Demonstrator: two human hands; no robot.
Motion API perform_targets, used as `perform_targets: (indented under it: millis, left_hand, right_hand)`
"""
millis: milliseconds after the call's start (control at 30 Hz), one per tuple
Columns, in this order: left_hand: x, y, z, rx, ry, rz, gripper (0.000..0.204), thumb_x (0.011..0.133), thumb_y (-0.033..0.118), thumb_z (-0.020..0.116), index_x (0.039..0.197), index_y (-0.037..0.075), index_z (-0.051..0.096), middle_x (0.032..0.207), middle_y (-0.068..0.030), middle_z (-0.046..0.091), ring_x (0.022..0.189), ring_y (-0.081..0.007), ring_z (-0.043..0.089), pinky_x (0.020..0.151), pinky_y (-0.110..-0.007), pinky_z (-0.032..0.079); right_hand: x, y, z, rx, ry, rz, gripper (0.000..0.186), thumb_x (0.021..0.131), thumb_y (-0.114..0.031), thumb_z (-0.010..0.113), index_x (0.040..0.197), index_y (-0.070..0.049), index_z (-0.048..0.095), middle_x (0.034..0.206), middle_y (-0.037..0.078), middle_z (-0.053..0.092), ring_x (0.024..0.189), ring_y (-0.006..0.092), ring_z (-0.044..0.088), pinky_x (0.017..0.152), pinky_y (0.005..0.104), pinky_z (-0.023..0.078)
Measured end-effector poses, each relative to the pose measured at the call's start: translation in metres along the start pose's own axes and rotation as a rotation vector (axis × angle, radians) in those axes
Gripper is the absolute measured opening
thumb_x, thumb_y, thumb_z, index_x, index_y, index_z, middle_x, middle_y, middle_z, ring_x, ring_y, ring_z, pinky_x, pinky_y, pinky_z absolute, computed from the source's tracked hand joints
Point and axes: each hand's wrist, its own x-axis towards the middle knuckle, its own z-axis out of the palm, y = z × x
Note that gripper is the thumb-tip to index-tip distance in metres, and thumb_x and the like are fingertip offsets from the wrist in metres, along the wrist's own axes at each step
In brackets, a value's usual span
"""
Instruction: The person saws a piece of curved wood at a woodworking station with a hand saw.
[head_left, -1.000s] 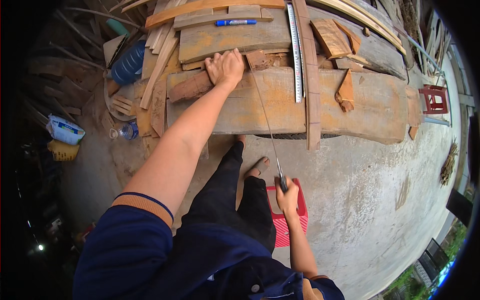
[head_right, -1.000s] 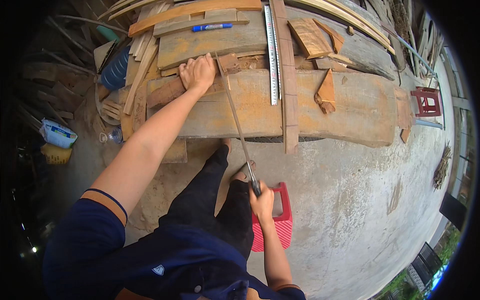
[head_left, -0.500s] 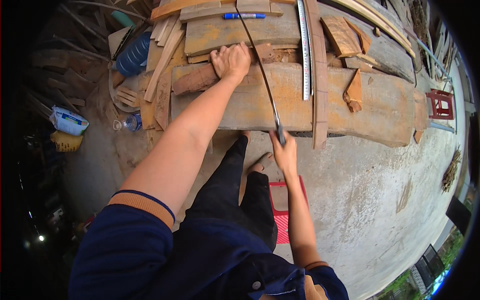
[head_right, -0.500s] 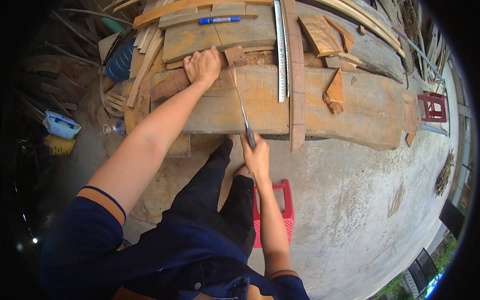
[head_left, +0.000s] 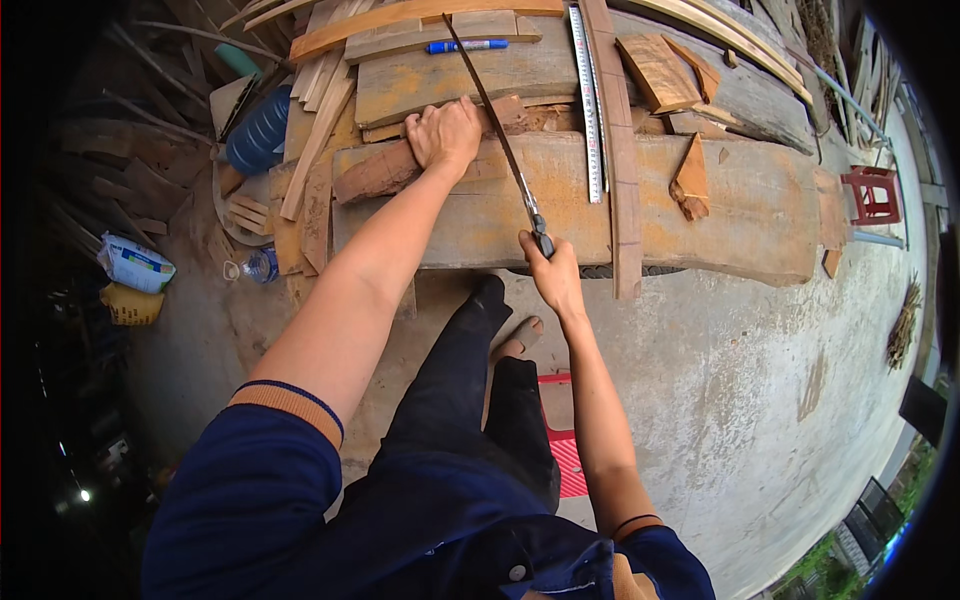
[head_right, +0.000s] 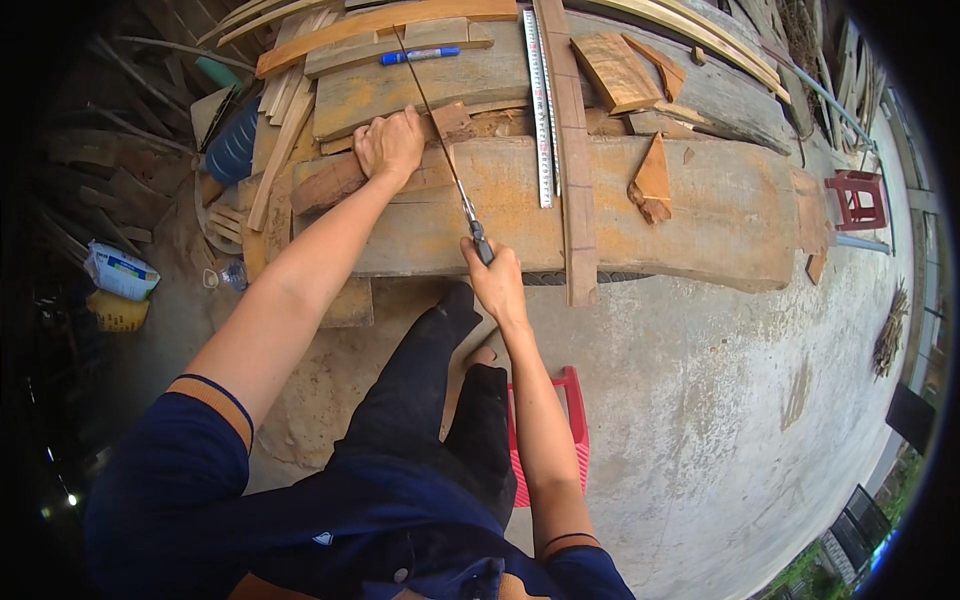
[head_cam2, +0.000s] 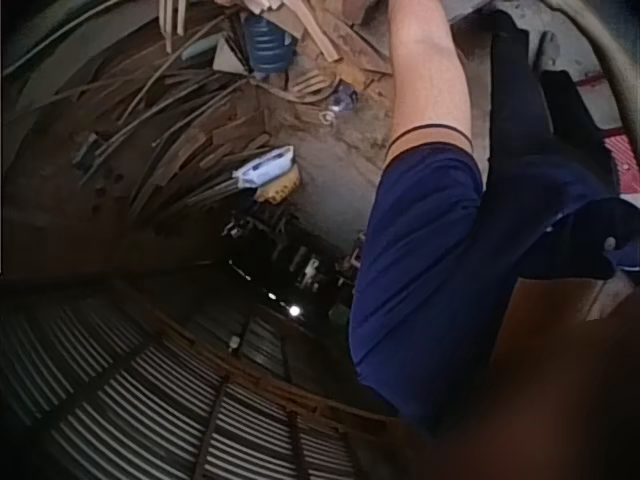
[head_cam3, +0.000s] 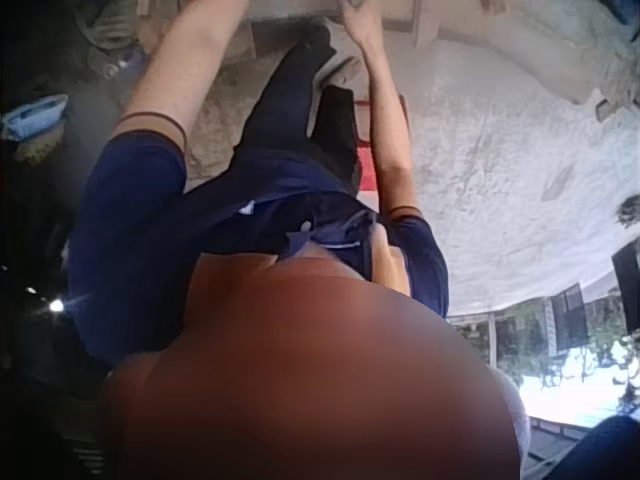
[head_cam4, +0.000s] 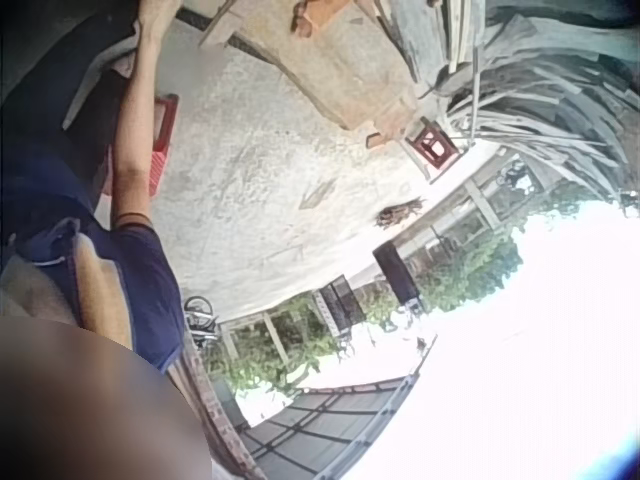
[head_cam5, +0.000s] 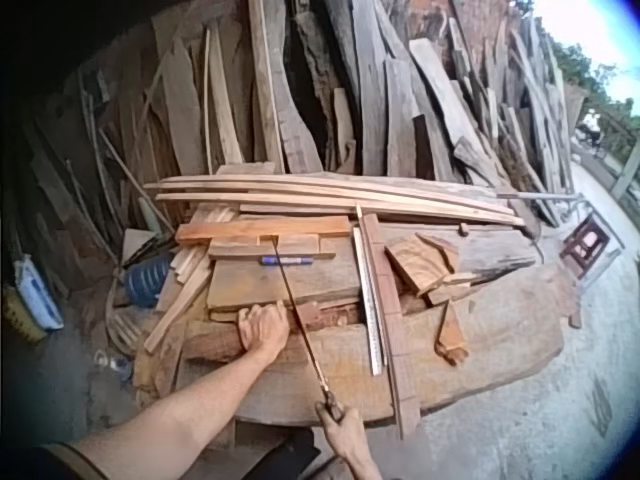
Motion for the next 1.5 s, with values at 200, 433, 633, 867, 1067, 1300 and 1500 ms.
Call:
perform_targets:
  millis: [200,433,633,867,1067,1300,1500]
  left_hand:
    - [-0.001,-0.009,-0.006,-0.066,0.012,0.0,0.057,0.104,0.035,0.035,0.083,0.003,0.077,0.089,-0.021,0.072,0.095,-0.033,0.066,0.096,-0.045,0.039]
    - [-0.007,-0.004,-0.008,-0.099,-0.022,0.075,0.053,0.103,0.035,0.036,0.081,0.006,0.076,0.087,-0.0131,0.074,0.096,-0.0285,0.065,0.1,-0.046,0.037]
    - [0.004,0.005,-0.005,-0.121,-0.002,0.04,0.053,0.103,0.034,0.039,0.079,0.005,0.075,0.084,-0.0162,0.073,0.094,-0.0302,0.066,0.095,-0.046,0.038]
    - [0.008,-0.008,-0.001,-0.065,0.016,0.015,0.058,0.103,0.036,0.035,0.077,0.004,0.076,0.084,-0.018,0.072,0.094,-0.0309,0.066,0.096,-0.044,0.039]
    - [0.004,-0.006,-0.007,-0.022,-0.049,0.03,0.062,0.105,0.037,0.031,0.077,0.003,0.076,0.087,-0.0187,0.072,0.096,-0.0315,0.066,0.098,-0.046,0.038]
    - [-0.001,-0.003,-0.01,-0.026,-0.054,0.053,0.06,0.104,0.037,0.032,0.083,0.002,0.077,0.094,-0.0205,0.073,0.1,-0.0326,0.066,0.101,-0.045,0.038]
    - [0.005,-0.006,0.005,0.036,-0.023,0.087,0.057,0.104,0.035,0.034,0.078,0.005,0.076,0.09,-0.0135,0.074,0.099,-0.0282,0.065,0.101,-0.045,0.037]
  right_hand:
    - [-0.017,-0.034,-0.014,0.013,-0.067,0.001,0.043,0.094,-0.035,0.065,0.084,0.006,0.06,0.064,0.018,0.052,0.063,0.0202,0.047,0.065,0.0402,0.045]
    - [-0.082,0.016,-0.007,0.052,-0.013,0.122,0.037,0.096,-0.027,0.064,0.077,0.003,0.056,0.059,0.009,0.047,0.061,0.0133,0.044,0.058,0.0373,0.041]
    - [0.008,-0.015,0.018,-0.03,0.101,-0.032,0.041,0.096,-0.03,0.063,0.078,0.006,0.053,0.059,0.015,0.044,0.055,0.021,0.041,0.057,0.0425,0.042]
    - [-0.083,0.053,0.013,0.052,0.049,-0.001,0.036,0.095,-0.028,0.064,0.081,0.004,0.056,0.063,0.014,0.042,0.062,0.0187,0.039,0.06,0.0398,0.04]
    - [-0.134,0.052,-0.014,0.099,0.005,0.154,0.036,0.095,-0.029,0.066,0.082,0.003,0.056,0.063,0.008,0.041,0.064,0.0145,0.039,0.059,0.0351,0.039]
    - [-0.147,-0.004,-0.05,0.039,0.468,-0.119,0.025,0.093,-0.015,0.064,0.079,0.002,0.053,0.06,0.008,0.041,0.058,0.0123,0.037,0.053,0.0326,0.035]
    - [-0.065,0.013,-0.029,-0.155,0.61,-0.127,0.034,0.089,-0.035,0.073,0.088,-0.003,0.063,0.064,0.021,0.063,0.067,0.0429,0.066,0.057,0.0453,0.048]
